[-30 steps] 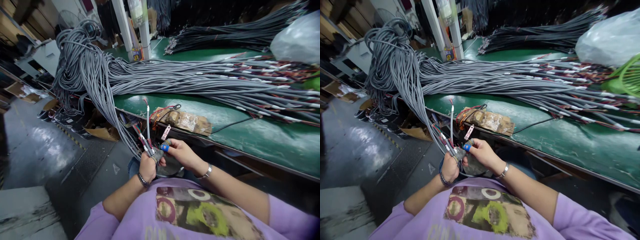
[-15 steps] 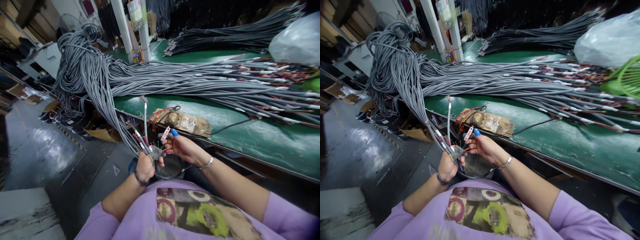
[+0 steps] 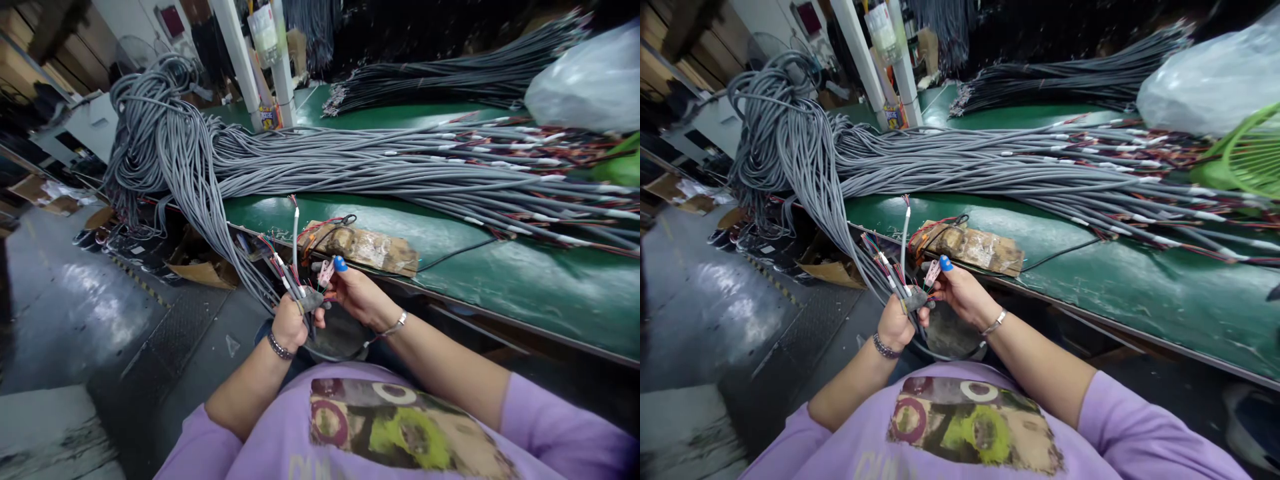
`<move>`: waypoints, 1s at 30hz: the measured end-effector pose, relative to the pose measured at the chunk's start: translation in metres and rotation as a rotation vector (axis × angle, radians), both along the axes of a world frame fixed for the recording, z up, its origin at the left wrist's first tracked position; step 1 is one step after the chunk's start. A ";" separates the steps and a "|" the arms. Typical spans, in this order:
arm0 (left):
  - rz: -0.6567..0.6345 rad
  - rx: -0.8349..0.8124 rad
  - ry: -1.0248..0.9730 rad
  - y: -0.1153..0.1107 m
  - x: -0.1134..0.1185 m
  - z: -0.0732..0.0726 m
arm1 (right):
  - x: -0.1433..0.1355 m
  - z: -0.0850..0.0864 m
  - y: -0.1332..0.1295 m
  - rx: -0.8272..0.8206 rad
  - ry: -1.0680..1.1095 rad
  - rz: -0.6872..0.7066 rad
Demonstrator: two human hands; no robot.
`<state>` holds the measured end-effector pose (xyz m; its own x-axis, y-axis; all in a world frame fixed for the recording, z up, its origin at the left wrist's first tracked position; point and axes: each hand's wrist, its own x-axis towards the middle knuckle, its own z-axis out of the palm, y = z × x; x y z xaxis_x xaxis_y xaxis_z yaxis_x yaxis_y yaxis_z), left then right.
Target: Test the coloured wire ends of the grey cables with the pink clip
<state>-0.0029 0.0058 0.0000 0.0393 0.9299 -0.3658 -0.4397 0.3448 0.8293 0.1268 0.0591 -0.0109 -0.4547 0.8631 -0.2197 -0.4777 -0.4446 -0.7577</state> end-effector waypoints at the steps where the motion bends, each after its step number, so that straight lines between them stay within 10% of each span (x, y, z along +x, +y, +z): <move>1: 0.001 -0.004 -0.001 0.001 0.000 0.000 | -0.001 0.001 0.001 -0.023 0.022 -0.014; 17: 0.058 0.009 0.046 -0.015 0.006 0.001 | 0.009 0.002 -0.002 -0.209 0.084 0.078; 30: 0.210 0.004 0.047 -0.016 0.015 0.007 | 0.003 -0.008 -0.005 0.123 -0.126 -0.130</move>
<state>0.0125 -0.0098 0.0066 -0.1725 0.9175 -0.3585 -0.4622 0.2460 0.8520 0.1296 0.0540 -0.0186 -0.3130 0.9366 -0.1573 -0.4228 -0.2857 -0.8600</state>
